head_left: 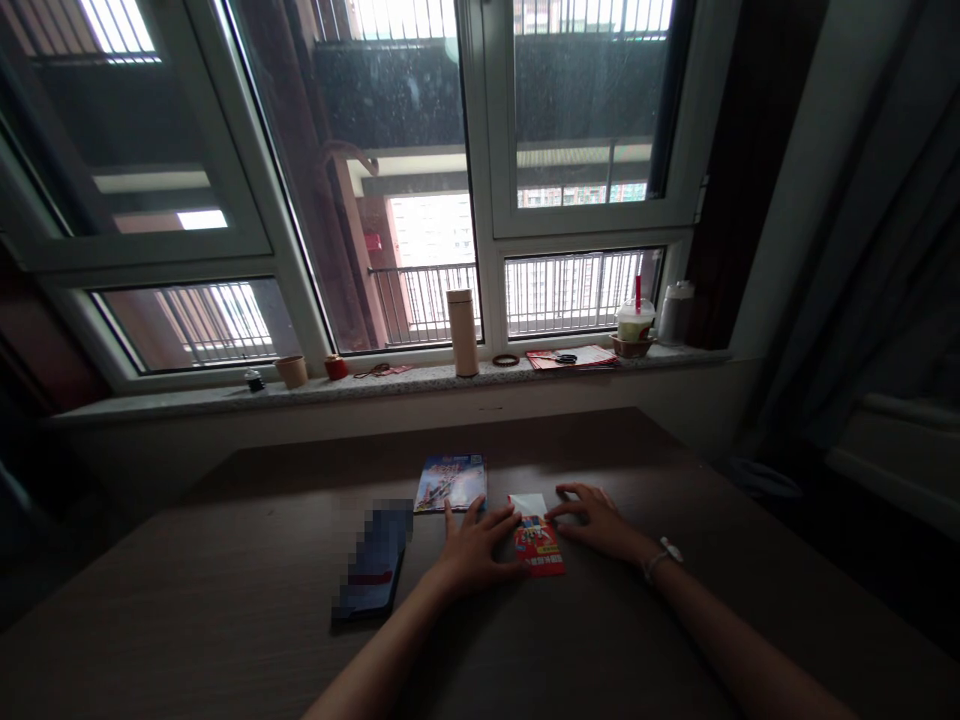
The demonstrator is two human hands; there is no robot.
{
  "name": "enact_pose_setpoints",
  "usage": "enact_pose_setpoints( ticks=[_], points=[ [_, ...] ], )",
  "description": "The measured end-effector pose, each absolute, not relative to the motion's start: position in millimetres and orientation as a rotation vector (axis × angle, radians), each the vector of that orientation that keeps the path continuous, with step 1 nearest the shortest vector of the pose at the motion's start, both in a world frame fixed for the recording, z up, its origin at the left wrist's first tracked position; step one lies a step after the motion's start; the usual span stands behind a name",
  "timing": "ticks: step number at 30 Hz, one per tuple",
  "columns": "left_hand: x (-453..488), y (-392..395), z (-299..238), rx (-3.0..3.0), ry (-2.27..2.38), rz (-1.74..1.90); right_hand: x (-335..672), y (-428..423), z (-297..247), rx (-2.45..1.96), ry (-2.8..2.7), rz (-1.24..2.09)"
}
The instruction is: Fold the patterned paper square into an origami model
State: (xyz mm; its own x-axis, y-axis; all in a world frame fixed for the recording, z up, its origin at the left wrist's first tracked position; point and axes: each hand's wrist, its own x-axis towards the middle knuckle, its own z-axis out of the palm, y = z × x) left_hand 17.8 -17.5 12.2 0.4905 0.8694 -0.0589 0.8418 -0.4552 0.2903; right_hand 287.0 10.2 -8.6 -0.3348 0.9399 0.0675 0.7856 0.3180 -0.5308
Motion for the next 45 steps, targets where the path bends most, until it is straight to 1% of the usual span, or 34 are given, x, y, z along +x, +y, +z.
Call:
enact_pose_setpoints(
  ticks=[11,23,29,45],
  points=[
    [19,-17,12,2.471,1.463,0.109,274,7,-7,-1.637,-2.152,0.393],
    [19,-19,14,2.471,1.456,0.116,263,8,-6,-1.742,-2.133,0.262],
    [19,-18,12,2.459,1.46,0.116,262,5,-8,-1.716,-2.176,0.167],
    [18,-18,11,2.486,1.45,0.122,271,10,-14,-1.585,-2.152,0.302]
  ],
)
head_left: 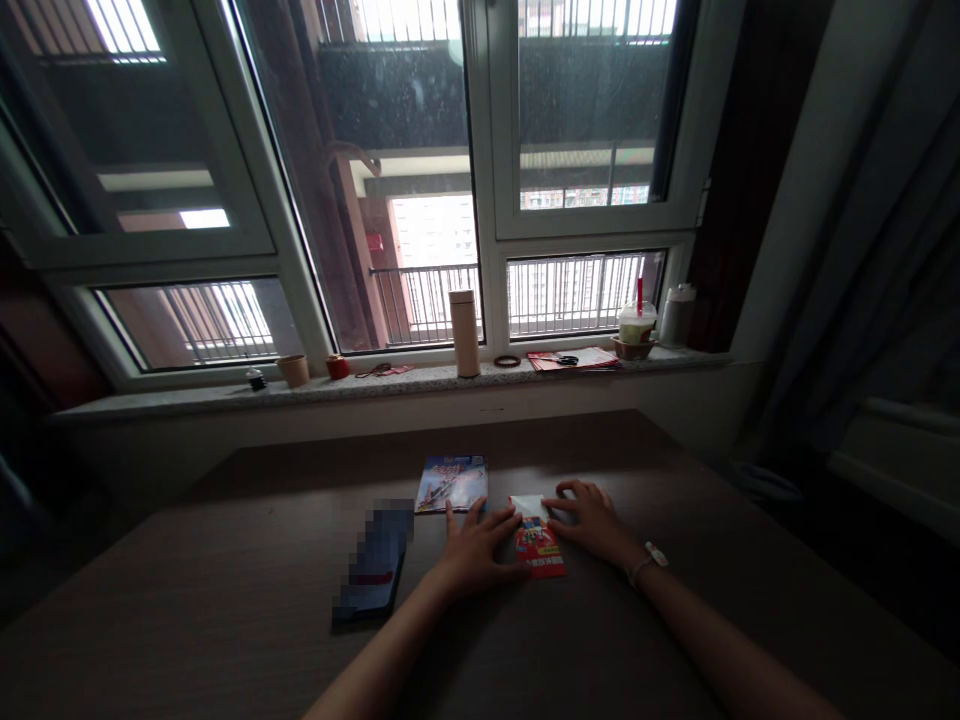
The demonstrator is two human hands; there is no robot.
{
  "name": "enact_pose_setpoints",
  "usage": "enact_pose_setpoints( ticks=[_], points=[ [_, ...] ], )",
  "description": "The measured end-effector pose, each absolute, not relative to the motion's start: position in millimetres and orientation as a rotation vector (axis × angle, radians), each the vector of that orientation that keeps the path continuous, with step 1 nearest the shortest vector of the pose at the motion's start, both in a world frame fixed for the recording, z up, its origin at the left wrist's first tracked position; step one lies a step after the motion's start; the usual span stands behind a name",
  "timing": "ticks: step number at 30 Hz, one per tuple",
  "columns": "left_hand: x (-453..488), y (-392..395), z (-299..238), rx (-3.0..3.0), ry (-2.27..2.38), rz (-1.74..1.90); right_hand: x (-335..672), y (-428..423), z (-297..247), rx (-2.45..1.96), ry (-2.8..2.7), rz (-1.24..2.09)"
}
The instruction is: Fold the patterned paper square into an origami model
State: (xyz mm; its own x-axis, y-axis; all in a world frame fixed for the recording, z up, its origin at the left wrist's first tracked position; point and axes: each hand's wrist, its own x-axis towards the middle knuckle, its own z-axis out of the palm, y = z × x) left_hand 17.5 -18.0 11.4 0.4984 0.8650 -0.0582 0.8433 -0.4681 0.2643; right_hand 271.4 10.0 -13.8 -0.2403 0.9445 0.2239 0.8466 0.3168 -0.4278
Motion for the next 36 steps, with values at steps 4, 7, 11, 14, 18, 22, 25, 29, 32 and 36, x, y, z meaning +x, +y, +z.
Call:
enact_pose_setpoints(
  ticks=[4,7,11,14,18,22,25,29,32,36],
  points=[
    [17,-18,11,2.477,1.447,0.129,277,9,-12,-1.55,-2.19,0.366],
    [17,-18,11,2.47,1.436,0.149,280,8,-8,-1.552,-2.241,0.432],
    [17,-18,11,2.464,1.432,0.154,284,6,-3,-1.56,-2.306,0.517],
    [17,-18,11,2.466,1.442,0.142,285,3,1,-1.567,-2.345,0.575],
    [17,-18,12,2.484,1.46,0.127,286,0,5,-1.576,-2.397,0.653],
    [17,-19,12,2.487,1.452,0.151,287,0,6,-1.578,-2.436,0.707],
    [17,-19,12,2.488,1.457,0.157,288,1,7,-1.576,-2.467,0.73],
    [18,-19,13,2.478,1.465,0.134,288,0,9,-1.575,-2.488,0.751],
    [18,-19,13,2.474,1.463,0.138,289,-1,11,-1.568,-2.491,0.758],
    [18,-20,13,2.477,1.457,0.135,291,-3,9,-1.53,-2.464,0.761]
  ],
)
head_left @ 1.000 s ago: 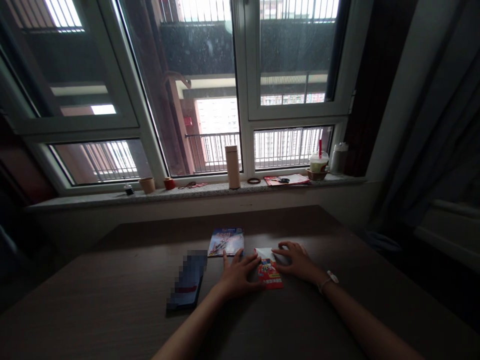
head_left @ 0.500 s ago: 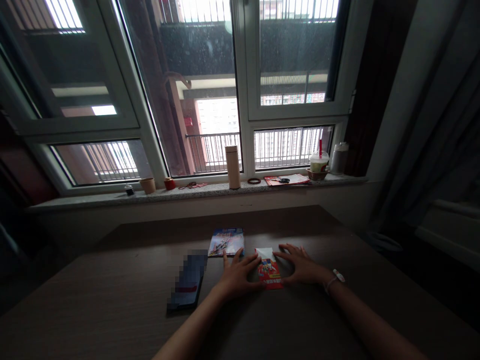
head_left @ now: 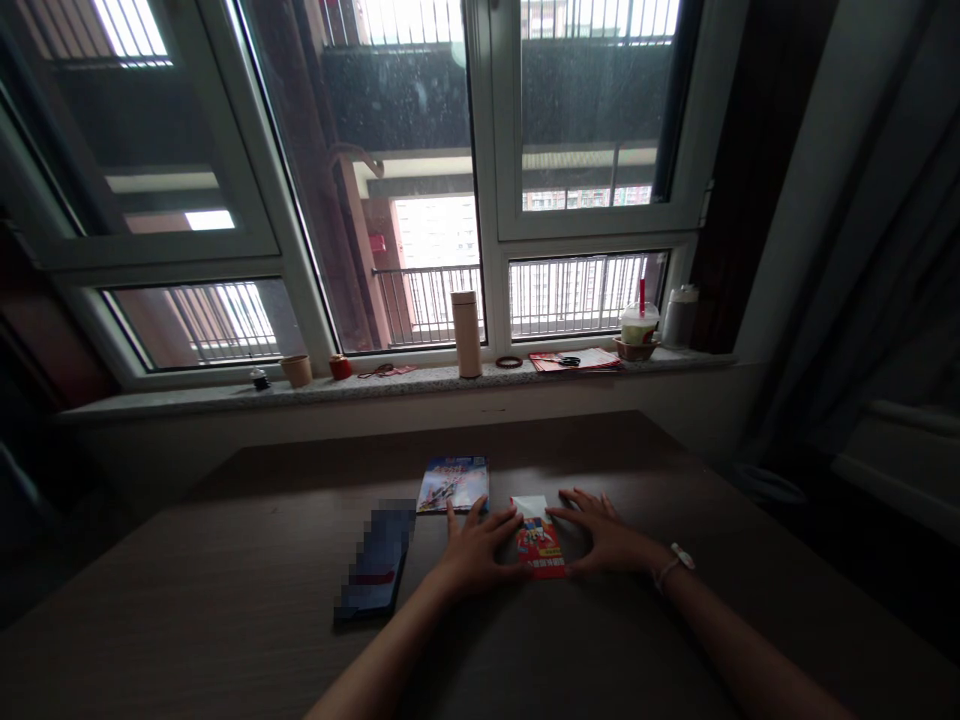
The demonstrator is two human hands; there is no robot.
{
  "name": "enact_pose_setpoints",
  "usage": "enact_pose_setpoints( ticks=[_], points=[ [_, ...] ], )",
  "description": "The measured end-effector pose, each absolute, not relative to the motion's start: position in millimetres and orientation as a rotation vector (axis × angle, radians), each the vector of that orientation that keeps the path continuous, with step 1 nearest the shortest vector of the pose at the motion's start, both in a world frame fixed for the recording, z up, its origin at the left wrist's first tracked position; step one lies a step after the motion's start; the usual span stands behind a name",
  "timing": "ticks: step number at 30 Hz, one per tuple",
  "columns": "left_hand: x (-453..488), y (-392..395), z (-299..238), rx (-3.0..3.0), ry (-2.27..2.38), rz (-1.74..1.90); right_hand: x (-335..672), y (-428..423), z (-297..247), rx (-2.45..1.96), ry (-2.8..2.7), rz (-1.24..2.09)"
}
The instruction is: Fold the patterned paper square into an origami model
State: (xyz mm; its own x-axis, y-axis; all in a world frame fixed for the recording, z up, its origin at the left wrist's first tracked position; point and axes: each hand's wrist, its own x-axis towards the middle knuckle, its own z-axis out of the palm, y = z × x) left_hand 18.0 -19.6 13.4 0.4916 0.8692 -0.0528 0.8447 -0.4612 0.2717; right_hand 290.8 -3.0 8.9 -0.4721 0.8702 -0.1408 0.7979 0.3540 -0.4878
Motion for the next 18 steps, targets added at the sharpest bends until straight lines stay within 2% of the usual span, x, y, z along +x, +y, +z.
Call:
enact_pose_setpoints(
  ticks=[18],
  points=[
    [18,-19,12,2.476,1.454,0.15,283,4,-10,-1.458,-2.149,0.515]
  ],
)
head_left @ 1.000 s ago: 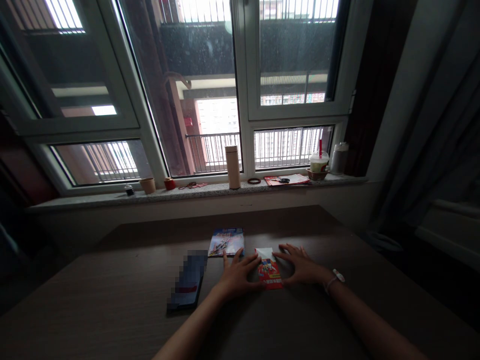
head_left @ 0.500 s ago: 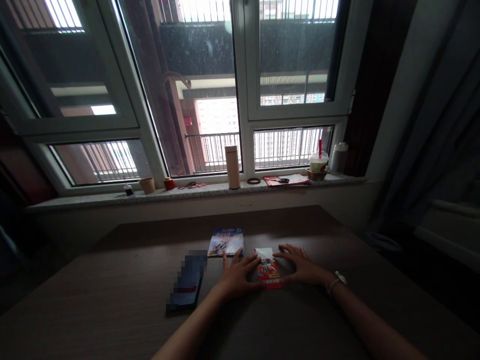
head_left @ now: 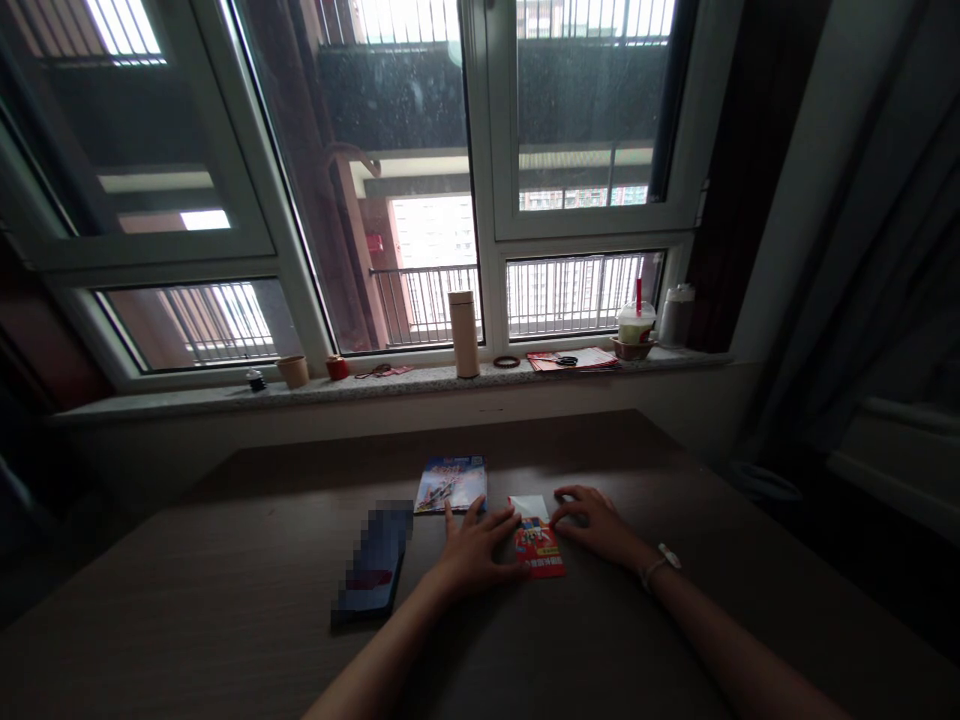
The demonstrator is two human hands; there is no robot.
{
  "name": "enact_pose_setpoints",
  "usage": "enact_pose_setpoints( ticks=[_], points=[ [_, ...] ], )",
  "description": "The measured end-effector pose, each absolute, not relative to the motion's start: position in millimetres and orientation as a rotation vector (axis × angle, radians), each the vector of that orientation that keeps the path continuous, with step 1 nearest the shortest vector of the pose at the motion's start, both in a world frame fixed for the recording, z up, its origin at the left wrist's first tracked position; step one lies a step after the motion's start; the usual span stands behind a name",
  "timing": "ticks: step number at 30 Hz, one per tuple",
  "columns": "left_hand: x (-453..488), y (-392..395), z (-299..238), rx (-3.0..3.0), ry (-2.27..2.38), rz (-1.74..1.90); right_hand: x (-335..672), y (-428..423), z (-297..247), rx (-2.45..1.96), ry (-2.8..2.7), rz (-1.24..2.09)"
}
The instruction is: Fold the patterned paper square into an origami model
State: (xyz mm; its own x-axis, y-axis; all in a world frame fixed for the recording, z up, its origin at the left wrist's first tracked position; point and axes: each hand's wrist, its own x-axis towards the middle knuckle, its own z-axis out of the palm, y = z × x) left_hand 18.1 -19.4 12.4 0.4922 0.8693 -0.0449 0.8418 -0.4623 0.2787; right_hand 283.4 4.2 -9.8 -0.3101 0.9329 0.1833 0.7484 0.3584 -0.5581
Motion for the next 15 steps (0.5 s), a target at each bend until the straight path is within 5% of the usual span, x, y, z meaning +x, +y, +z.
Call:
enact_pose_setpoints(
  ticks=[15],
  points=[
    [17.5,-18.2,11.9,2.474,1.453,0.135,274.7,6.6,-3.7,-1.564,-2.147,0.396]
  ],
)
